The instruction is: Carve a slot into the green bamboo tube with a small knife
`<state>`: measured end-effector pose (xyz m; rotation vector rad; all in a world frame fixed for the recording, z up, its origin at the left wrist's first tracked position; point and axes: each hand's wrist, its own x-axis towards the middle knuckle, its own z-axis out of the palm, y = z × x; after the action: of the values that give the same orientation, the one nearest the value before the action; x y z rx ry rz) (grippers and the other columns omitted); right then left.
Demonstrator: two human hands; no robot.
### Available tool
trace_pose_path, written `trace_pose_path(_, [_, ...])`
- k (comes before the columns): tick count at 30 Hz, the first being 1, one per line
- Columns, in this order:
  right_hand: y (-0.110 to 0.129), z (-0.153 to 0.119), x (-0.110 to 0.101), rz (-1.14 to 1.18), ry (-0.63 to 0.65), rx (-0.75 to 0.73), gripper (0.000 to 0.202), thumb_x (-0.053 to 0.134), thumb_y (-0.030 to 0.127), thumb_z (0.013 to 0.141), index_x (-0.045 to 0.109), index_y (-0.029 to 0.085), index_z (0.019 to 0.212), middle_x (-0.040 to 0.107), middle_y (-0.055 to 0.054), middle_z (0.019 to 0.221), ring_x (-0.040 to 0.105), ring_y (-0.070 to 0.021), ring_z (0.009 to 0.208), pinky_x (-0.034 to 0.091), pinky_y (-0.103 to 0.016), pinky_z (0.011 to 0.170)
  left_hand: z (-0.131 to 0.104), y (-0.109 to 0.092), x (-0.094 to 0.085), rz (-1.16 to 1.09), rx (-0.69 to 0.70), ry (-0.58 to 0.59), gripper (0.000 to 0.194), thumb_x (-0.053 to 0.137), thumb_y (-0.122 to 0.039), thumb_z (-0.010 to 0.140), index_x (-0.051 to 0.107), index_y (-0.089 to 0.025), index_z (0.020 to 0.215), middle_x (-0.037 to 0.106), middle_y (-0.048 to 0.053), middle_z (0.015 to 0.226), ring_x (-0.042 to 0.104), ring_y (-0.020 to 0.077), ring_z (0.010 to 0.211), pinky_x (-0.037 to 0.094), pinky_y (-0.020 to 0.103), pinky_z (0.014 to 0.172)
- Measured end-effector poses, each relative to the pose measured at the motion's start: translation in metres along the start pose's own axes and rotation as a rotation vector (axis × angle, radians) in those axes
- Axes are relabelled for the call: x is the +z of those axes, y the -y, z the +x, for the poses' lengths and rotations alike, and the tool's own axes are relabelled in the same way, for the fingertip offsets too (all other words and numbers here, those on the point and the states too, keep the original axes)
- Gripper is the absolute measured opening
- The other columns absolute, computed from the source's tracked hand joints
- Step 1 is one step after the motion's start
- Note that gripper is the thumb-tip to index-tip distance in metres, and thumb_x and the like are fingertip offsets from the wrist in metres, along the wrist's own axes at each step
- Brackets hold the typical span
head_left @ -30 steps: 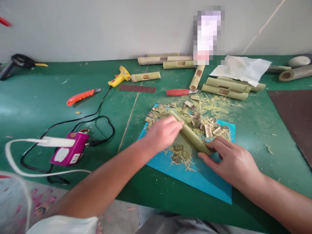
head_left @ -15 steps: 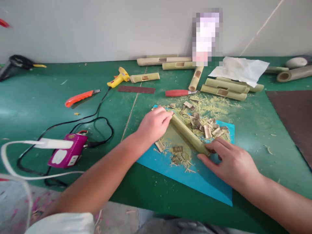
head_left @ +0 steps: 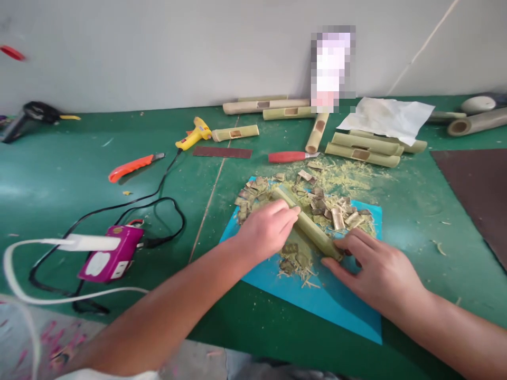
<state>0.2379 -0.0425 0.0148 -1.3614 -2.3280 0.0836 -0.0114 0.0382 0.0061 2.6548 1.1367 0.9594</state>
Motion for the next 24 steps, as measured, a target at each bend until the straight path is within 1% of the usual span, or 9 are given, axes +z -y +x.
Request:
trace_pose_path(1, [-0.0001, 0.0000, 0.0001, 0.002, 0.003, 0.000, 0.021, 0.059, 0.038, 0.090, 0.064, 0.019, 0.085, 0.061, 0.000, 0.070, 0.061, -0.0130, 0.058, 0.042, -0.026, 0.050, -0.0003, 0.0001, 0.0000, -0.005, -0.008, 0.008, 0.023, 0.048, -0.018, 0.100, 0.070, -0.011, 0.099, 0.067, 0.007, 0.080, 0.062, 0.0127, 0.070, 0.053, 0.025, 0.065])
trace_pose_path(4, [-0.0006, 0.0001, -0.0001, 0.003, -0.001, 0.000, 0.021, 0.058, 0.039, 0.090, 0.064, 0.019, 0.086, 0.061, 0.000, 0.069, 0.060, -0.0126, 0.057, 0.041, -0.026, 0.049, -0.0009, 0.0002, 0.0001, 0.025, -0.045, -0.029, 0.023, 0.049, -0.019, 0.100, 0.070, -0.011, 0.096, 0.066, 0.007, 0.080, 0.062, 0.0126, 0.070, 0.053, 0.025, 0.065])
trace_pose_path(7, [-0.0009, 0.0002, -0.0002, 0.007, -0.004, -0.003, 0.023, 0.057, 0.040, 0.091, 0.064, 0.018, 0.084, 0.060, 0.000, 0.068, 0.059, -0.0121, 0.055, 0.041, -0.025, 0.049, -0.0008, 0.0005, 0.0000, -0.028, -0.012, 0.013, 0.023, 0.049, -0.020, 0.100, 0.070, -0.011, 0.098, 0.066, 0.006, 0.078, 0.062, 0.0122, 0.069, 0.053, 0.024, 0.064])
trace_pose_path(11, [-0.0011, -0.0003, 0.0006, 0.002, 0.010, 0.011, 0.023, 0.058, 0.040, 0.090, 0.063, 0.019, 0.085, 0.060, 0.000, 0.070, 0.060, -0.0132, 0.057, 0.041, -0.026, 0.049, 0.0005, 0.0028, -0.0009, -0.010, -0.046, -0.041, 0.020, 0.052, -0.017, 0.098, 0.070, -0.010, 0.096, 0.068, 0.008, 0.082, 0.063, 0.0133, 0.071, 0.054, 0.025, 0.066])
trace_pose_path(13, [-0.0012, -0.0007, 0.0009, 0.005, 0.019, 0.019, 0.023, 0.058, 0.040, 0.090, 0.063, 0.019, 0.086, 0.060, 0.000, 0.071, 0.060, -0.0132, 0.057, 0.042, -0.026, 0.050, 0.0010, 0.0036, -0.0008, -0.020, -0.031, -0.006, 0.020, 0.051, -0.017, 0.098, 0.070, -0.010, 0.101, 0.068, 0.008, 0.083, 0.064, 0.0138, 0.073, 0.054, 0.026, 0.066])
trace_pose_path(15, [-0.0012, -0.0007, 0.0008, 0.009, 0.018, 0.020, 0.022, 0.058, 0.040, 0.090, 0.063, 0.019, 0.086, 0.060, 0.000, 0.070, 0.060, -0.0132, 0.057, 0.041, -0.026, 0.049, 0.0011, 0.0038, -0.0005, -0.038, -0.016, 0.013, 0.020, 0.051, -0.017, 0.098, 0.069, -0.011, 0.102, 0.068, 0.007, 0.084, 0.064, 0.0136, 0.073, 0.054, 0.026, 0.067])
trace_pose_path(18, [-0.0013, -0.0002, 0.0001, 0.012, 0.012, 0.010, 0.022, 0.058, 0.040, 0.090, 0.063, 0.019, 0.085, 0.061, 0.000, 0.070, 0.059, -0.0128, 0.056, 0.040, -0.026, 0.048, 0.0006, 0.0019, 0.0001, 0.007, -0.039, -0.039, 0.019, 0.052, -0.016, 0.097, 0.070, -0.010, 0.097, 0.067, 0.008, 0.082, 0.063, 0.0137, 0.071, 0.054, 0.026, 0.066])
trace_pose_path(22, [-0.0011, 0.0003, -0.0002, 0.029, 0.008, 0.006, 0.022, 0.057, 0.040, 0.091, 0.062, 0.020, 0.085, 0.060, 0.001, 0.068, 0.059, -0.0121, 0.055, 0.039, -0.026, 0.048, -0.0001, -0.0012, 0.0000, -0.026, 0.000, 0.033, 0.020, 0.051, -0.017, 0.098, 0.069, -0.010, 0.103, 0.068, 0.007, 0.083, 0.064, 0.0140, 0.072, 0.054, 0.026, 0.066])
trace_pose_path(24, [-0.0010, 0.0001, 0.0000, 0.025, 0.009, 0.012, 0.022, 0.056, 0.040, 0.092, 0.062, 0.020, 0.085, 0.060, 0.000, 0.069, 0.059, -0.0121, 0.056, 0.039, -0.025, 0.048, 0.0006, 0.0006, -0.0012, 0.000, -0.023, 0.014, 0.020, 0.051, -0.018, 0.098, 0.070, -0.011, 0.101, 0.068, 0.007, 0.083, 0.065, 0.0140, 0.074, 0.055, 0.026, 0.068])
